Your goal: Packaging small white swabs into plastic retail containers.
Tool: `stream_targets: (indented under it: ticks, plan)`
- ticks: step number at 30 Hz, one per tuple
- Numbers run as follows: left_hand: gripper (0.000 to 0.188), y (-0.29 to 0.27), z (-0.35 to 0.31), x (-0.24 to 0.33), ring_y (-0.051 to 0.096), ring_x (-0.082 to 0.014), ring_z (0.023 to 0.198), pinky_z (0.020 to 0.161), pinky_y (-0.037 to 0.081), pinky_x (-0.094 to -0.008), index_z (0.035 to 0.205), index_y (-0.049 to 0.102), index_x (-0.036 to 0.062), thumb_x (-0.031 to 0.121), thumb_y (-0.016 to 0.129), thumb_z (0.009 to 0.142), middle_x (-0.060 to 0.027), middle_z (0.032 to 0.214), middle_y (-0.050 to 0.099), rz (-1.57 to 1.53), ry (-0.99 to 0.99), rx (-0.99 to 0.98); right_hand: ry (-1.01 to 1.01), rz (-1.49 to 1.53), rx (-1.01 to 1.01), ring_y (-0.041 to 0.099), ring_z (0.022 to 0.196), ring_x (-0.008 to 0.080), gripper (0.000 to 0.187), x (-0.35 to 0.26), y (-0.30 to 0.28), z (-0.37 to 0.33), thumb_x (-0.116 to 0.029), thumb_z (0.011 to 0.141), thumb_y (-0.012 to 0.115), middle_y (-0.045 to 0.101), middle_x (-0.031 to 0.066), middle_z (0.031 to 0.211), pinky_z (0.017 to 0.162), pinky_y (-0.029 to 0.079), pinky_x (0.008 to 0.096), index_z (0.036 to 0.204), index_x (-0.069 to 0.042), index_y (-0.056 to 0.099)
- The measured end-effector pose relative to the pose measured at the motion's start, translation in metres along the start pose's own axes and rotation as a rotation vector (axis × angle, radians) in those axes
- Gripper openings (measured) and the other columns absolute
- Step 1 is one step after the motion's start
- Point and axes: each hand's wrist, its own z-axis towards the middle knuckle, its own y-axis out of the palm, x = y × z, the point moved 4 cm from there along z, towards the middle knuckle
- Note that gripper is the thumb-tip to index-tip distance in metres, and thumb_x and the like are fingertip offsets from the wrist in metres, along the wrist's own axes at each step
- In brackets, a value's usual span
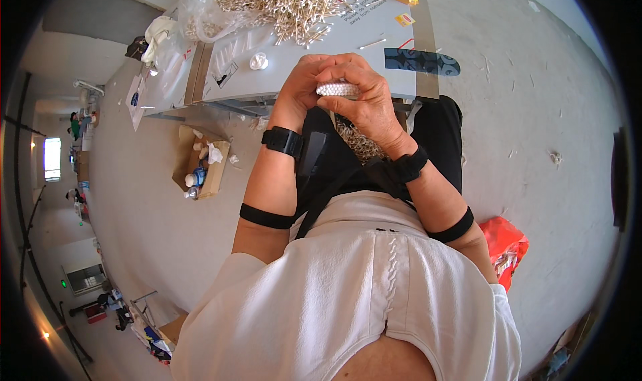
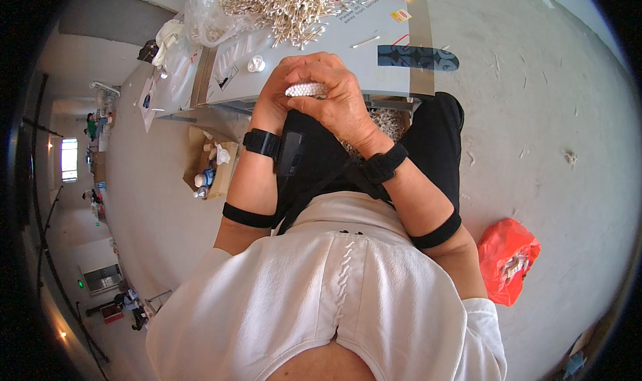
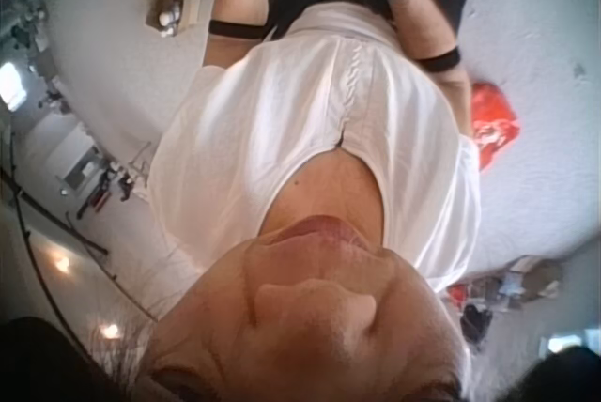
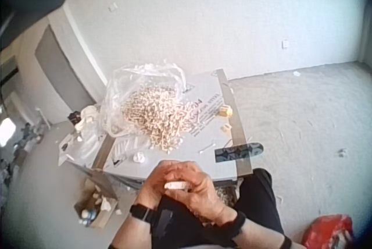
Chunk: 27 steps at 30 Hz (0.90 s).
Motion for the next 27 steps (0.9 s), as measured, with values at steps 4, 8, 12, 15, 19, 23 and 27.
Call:
stream_targets:
  ticks: [4, 8, 12, 15, 19, 23, 27]
  plan:
    - [0.025, 0.004, -0.003, 0.003, 0.063, -0.0158, 0.072, 0.064, 0.051, -0.0269, 0.094, 0.061, -0.0035, 0.019, 0.06, 0.083, -0.0082, 0.086, 0.063, -0.04, -0.009, 0.116, 0.011, 0.022, 0.03, 0.051, 0.104, 0.0166, 0.033, 0.0, -0.001, 0.0, 0.006, 0.064, 0.071, 0.055, 0.0058, 0.109, 0.089, 0.044, 0.0293, 0.094, -0.006, 0.066]
    - [0.018, -0.006, -0.001, -0.001, 0.06, -0.0138, 0.064, 0.053, 0.047, -0.024, 0.088, 0.062, -0.0009, 0.015, 0.058, 0.081, -0.0074, 0.077, 0.062, 0.008, -0.108, 0.116, 0.014, 0.11, 0.072, 0.052, 0.105, 0.0182, 0.035, 0.005, -0.009, 0.0, 0.008, 0.062, 0.071, 0.055, 0.0067, 0.111, 0.093, 0.04, 0.0303, 0.094, -0.006, 0.067]
    - [0.016, -0.003, -0.009, 0.003, 0.05, -0.0101, 0.048, 0.039, 0.036, -0.0227, 0.081, 0.061, -0.0012, 0.014, 0.056, 0.08, -0.0051, 0.064, 0.056, 0.061, -0.122, 0.29, 0.021, 0.054, 0.141, 0.054, 0.102, 0.0172, 0.034, 0.005, -0.023, -0.004, 0.004, 0.063, 0.073, 0.058, 0.0055, 0.108, 0.092, 0.04, 0.03, 0.094, -0.009, 0.069]
    - [0.018, -0.012, -0.007, 0.001, 0.044, -0.0091, 0.042, 0.035, 0.031, -0.023, 0.081, 0.061, -0.0032, 0.014, 0.057, 0.08, -0.0036, 0.059, 0.053, 0.006, -0.177, 0.297, 0.074, 0.035, 0.122, 0.054, 0.098, 0.0146, 0.03, 0.008, -0.027, -0.005, 0.001, 0.066, 0.072, 0.062, 0.0026, 0.102, 0.083, 0.041, 0.0274, 0.094, -0.011, 0.07]
    - [0.019, -0.021, -0.003, -0.007, 0.043, -0.0092, 0.042, 0.035, 0.03, -0.0225, 0.081, 0.061, -0.0038, 0.015, 0.057, 0.079, -0.0033, 0.057, 0.051, -0.061, -0.213, 0.231, 0.027, -0.047, 0.108, 0.054, 0.093, 0.0129, 0.027, 0.005, -0.027, -0.004, -0.001, 0.069, 0.071, 0.064, 0.0009, 0.096, 0.075, 0.041, 0.0258, 0.094, -0.012, 0.071]
    - [0.021, -0.018, -0.003, -0.008, 0.04, -0.0086, 0.041, 0.035, 0.03, -0.0221, 0.082, 0.06, -0.005, 0.015, 0.056, 0.079, -0.0024, 0.055, 0.048, -0.034, -0.216, 0.265, 0.057, 0.001, 0.099, 0.056, 0.086, 0.0123, 0.025, 0.013, -0.029, -0.005, -0.002, 0.071, 0.07, 0.065, 0.0008, 0.093, 0.072, 0.041, 0.026, 0.094, -0.013, 0.071]
    - [0.021, -0.017, -0.003, -0.008, 0.038, -0.0076, 0.041, 0.036, 0.029, -0.0218, 0.082, 0.06, -0.0061, 0.014, 0.054, 0.078, -0.0015, 0.054, 0.046, -0.041, -0.231, 0.249, 0.087, 0.039, 0.107, 0.056, 0.084, 0.012, 0.021, 0.014, -0.029, -0.006, -0.004, 0.073, 0.07, 0.065, 0.0007, 0.092, 0.072, 0.041, 0.0258, 0.093, -0.012, 0.071]
